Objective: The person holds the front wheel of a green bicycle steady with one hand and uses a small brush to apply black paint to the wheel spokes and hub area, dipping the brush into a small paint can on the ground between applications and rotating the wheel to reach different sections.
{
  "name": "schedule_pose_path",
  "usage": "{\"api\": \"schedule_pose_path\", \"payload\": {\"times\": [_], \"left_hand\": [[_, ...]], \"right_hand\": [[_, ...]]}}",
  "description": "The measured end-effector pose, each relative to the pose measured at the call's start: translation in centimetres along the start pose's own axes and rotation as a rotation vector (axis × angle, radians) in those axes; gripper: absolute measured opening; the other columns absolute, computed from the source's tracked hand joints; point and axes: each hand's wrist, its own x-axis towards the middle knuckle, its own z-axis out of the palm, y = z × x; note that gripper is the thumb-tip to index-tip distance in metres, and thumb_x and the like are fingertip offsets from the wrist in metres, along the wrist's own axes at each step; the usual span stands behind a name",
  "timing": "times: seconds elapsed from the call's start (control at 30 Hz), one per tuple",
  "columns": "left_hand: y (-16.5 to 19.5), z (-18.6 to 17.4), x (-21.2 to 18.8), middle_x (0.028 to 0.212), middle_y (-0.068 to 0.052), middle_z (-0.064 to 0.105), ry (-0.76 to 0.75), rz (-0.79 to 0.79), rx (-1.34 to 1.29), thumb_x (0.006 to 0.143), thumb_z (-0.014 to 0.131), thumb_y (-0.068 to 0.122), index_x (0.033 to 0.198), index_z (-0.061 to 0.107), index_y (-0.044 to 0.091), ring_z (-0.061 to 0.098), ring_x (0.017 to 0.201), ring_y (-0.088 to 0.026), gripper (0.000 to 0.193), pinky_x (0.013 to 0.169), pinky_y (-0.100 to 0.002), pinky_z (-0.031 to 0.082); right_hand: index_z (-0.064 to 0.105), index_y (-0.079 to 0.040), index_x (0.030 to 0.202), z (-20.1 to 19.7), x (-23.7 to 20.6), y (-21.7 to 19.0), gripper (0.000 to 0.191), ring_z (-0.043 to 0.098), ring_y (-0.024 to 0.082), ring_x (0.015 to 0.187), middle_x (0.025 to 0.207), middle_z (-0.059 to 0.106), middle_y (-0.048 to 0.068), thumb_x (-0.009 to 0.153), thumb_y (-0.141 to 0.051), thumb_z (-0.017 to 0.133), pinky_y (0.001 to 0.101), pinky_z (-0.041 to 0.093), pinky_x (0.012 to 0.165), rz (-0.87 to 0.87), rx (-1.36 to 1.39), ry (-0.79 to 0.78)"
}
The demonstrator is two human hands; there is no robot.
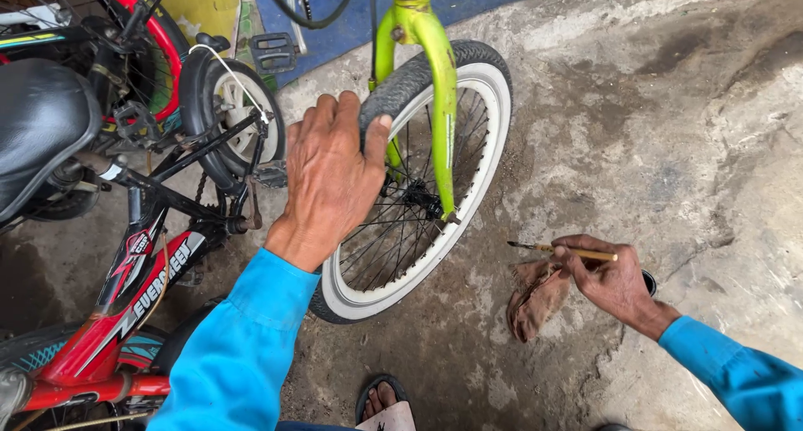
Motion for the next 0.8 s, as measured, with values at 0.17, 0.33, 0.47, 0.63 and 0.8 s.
{"api": "schedule_pose_path", "payload": {"times": [0.17, 0.33, 0.47, 0.63, 0.8], "left_hand": [[-0.6, -0.5, 0.7, 0.096, -0.025, 0.062, -0.005, 0.018, 0.013, 0.101, 0.064, 0.027, 0.117, 0.064, -0.007, 0.066, 0.085, -0.042, 0.038, 0.076, -0.056, 0.051], [-1.0, -0.2, 1.2, 0.094, -0.028, 0.064, -0.047, -0.041, -0.007, 0.098, 0.063, 0.027, 0.122, 0.065, -0.008, 0.070, 0.075, -0.041, 0.042, 0.059, -0.053, 0.056], [-1.1, 0.6, 1.6, 0.092, -0.028, 0.066, 0.001, -0.017, 0.006, 0.096, 0.064, 0.029, 0.122, 0.065, -0.007, 0.071, 0.071, -0.041, 0.045, 0.056, -0.052, 0.057], [-0.2, 1.8, 2.3, 0.089, -0.025, 0.069, 0.035, 0.024, 0.076, 0.099, 0.063, 0.036, 0.119, 0.066, -0.005, 0.071, 0.074, -0.044, 0.046, 0.064, -0.055, 0.057], [0.8, 2.0, 2.6, 0.090, -0.028, 0.071, -0.013, -0.009, 0.104, 0.101, 0.063, 0.039, 0.123, 0.065, -0.005, 0.068, 0.076, -0.051, 0.049, 0.070, -0.064, 0.052]], "right_hand": [[0.078, -0.006, 0.110, 2.0, -0.6, -1.4, 0.025, 0.084, 0.018, 0.076, 0.086, 0.083, 0.011, 0.093, -0.022, 0.069, 0.0346, 0.068, 0.058, 0.000, -0.032, -0.016], [0.079, -0.004, 0.107, 3.2, -1.1, -3.4, 0.023, 0.082, 0.016, 0.076, 0.088, 0.083, 0.010, 0.092, -0.020, 0.071, 0.0319, 0.069, 0.060, -0.205, -0.011, -0.019], [0.079, -0.004, 0.106, 3.4, -1.1, -4.6, 0.023, 0.082, 0.014, 0.070, 0.087, 0.083, 0.008, 0.092, -0.020, 0.069, 0.0321, 0.067, 0.059, -0.213, -0.045, -0.039], [0.078, -0.001, 0.099, -0.9, 0.6, -4.0, 0.019, 0.074, 0.016, 0.062, 0.072, 0.079, 0.010, 0.094, -0.014, 0.065, 0.0340, 0.058, 0.054, -0.066, -0.144, 0.008], [0.076, 0.000, 0.100, -8.5, 0.5, -1.2, 0.019, 0.073, 0.018, 0.061, 0.076, 0.078, 0.013, 0.092, -0.015, 0.069, 0.0333, 0.061, 0.058, 0.199, -0.243, 0.062]]}}
